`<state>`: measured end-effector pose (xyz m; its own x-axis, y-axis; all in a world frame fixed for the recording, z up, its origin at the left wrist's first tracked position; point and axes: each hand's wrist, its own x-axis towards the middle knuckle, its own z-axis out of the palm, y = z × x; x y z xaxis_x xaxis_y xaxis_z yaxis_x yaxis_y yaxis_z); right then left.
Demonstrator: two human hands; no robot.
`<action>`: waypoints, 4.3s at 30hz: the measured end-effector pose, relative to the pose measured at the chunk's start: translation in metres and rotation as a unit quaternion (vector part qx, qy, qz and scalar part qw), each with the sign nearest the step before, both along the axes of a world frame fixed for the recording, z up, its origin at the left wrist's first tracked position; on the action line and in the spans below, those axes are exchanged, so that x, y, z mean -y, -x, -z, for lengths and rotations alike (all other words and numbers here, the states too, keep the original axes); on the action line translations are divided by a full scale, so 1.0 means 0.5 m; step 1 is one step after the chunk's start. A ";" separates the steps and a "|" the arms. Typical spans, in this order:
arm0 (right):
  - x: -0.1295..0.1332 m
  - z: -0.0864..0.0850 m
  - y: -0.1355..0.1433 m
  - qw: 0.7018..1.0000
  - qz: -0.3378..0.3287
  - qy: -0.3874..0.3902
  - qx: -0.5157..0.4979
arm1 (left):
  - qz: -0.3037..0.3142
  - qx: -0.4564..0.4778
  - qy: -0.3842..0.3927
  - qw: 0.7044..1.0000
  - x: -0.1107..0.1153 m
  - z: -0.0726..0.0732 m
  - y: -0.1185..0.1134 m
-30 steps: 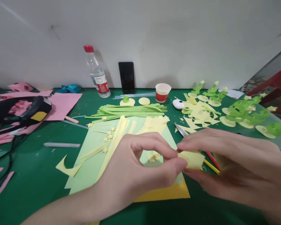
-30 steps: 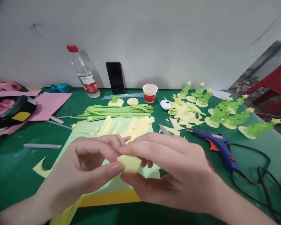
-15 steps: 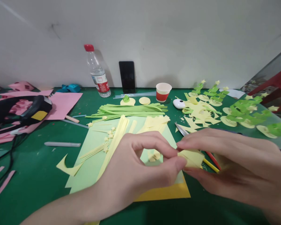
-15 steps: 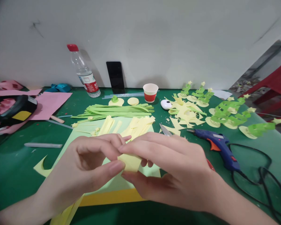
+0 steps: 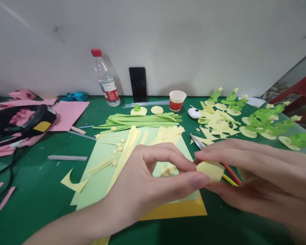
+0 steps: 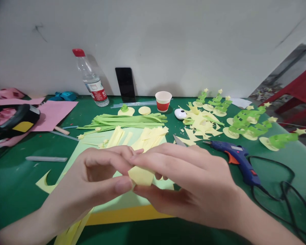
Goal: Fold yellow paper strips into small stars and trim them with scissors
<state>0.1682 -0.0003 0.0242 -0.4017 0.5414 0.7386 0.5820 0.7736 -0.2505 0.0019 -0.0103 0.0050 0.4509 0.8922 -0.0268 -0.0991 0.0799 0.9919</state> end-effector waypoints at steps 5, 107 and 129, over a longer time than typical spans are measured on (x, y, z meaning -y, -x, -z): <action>0.003 -0.013 -0.005 0.997 -0.056 -0.040 -0.025 | -0.007 0.007 -0.023 1.000 0.000 0.000 -0.002; 0.023 0.045 -0.006 0.999 -0.021 0.024 -0.010 | -0.076 -0.146 -0.366 0.916 -0.013 0.023 -0.002; 0.031 0.046 -0.013 1.000 0.000 0.010 -0.012 | -0.082 -0.169 -0.382 0.905 -0.009 0.020 -0.003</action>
<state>0.1749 -0.0158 0.0010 -0.3847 0.5565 0.7364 0.5753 0.7685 -0.2802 0.0036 -0.0058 -0.0050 0.3927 0.7623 0.5146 0.2726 -0.6308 0.7265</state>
